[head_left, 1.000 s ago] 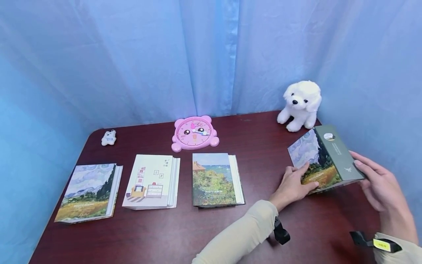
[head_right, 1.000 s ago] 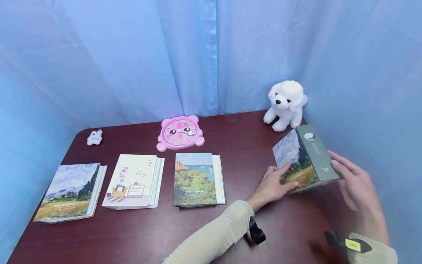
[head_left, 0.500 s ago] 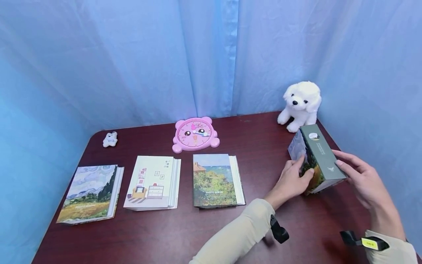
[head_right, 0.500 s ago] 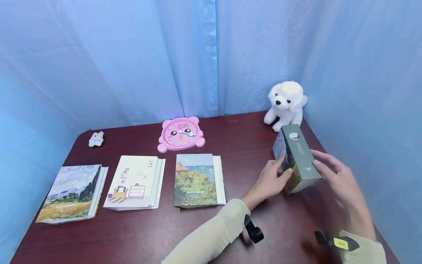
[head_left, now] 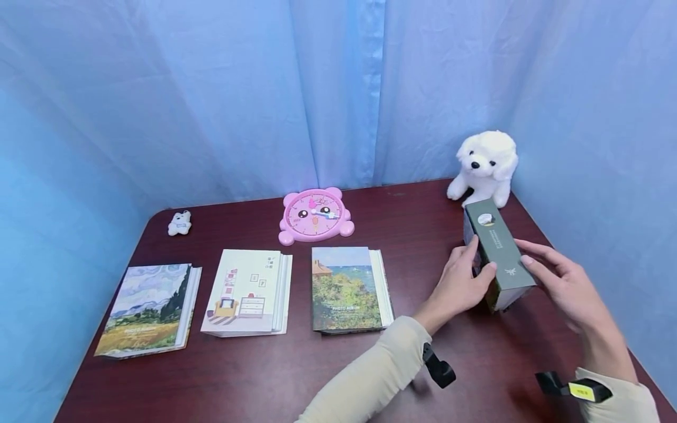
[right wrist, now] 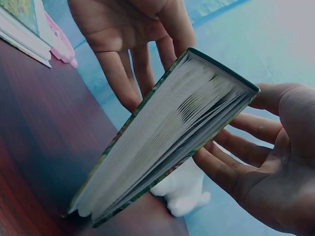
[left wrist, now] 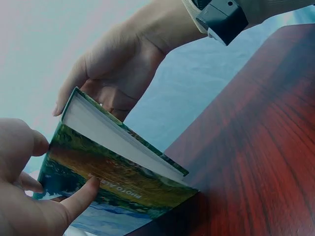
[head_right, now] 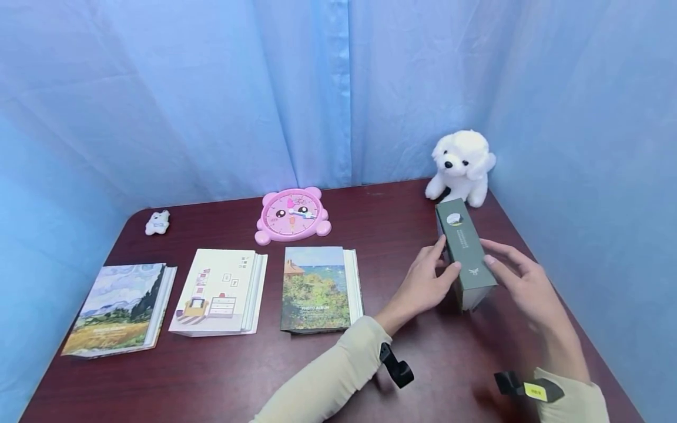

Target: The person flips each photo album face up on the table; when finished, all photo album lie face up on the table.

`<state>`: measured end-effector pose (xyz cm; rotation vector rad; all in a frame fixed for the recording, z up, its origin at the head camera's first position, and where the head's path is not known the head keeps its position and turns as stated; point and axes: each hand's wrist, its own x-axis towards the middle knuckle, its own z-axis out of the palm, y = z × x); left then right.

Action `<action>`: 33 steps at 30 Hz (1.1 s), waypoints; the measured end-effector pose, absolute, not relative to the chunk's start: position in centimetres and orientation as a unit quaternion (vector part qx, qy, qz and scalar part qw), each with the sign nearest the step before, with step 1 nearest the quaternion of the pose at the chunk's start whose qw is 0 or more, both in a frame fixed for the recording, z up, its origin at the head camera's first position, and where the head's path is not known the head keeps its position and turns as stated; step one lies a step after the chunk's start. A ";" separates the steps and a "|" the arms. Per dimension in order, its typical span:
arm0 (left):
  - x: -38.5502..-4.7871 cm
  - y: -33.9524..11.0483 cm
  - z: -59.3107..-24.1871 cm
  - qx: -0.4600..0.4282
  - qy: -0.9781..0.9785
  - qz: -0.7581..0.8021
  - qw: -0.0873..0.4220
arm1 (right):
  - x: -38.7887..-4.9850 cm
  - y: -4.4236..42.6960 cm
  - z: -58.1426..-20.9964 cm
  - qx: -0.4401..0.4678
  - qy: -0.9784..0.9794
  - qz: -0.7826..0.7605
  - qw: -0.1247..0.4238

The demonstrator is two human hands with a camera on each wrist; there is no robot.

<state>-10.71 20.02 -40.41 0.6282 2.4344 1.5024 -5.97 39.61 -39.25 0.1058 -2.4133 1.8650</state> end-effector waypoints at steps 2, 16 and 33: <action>-10.8 19.7 -40.4 0.214 0.830 0.505 0.101 | -6.0 39.2 -39.2 0.029 -0.820 0.570 0.046; -11.0 16.2 -40.9 0.173 0.842 0.500 0.101 | -7.4 36.1 -40.5 0.054 -0.896 0.441 -0.002; -11.4 13.3 -42.8 0.141 0.821 0.530 0.161 | -8.6 35.1 -43.0 0.030 -0.922 0.377 -0.086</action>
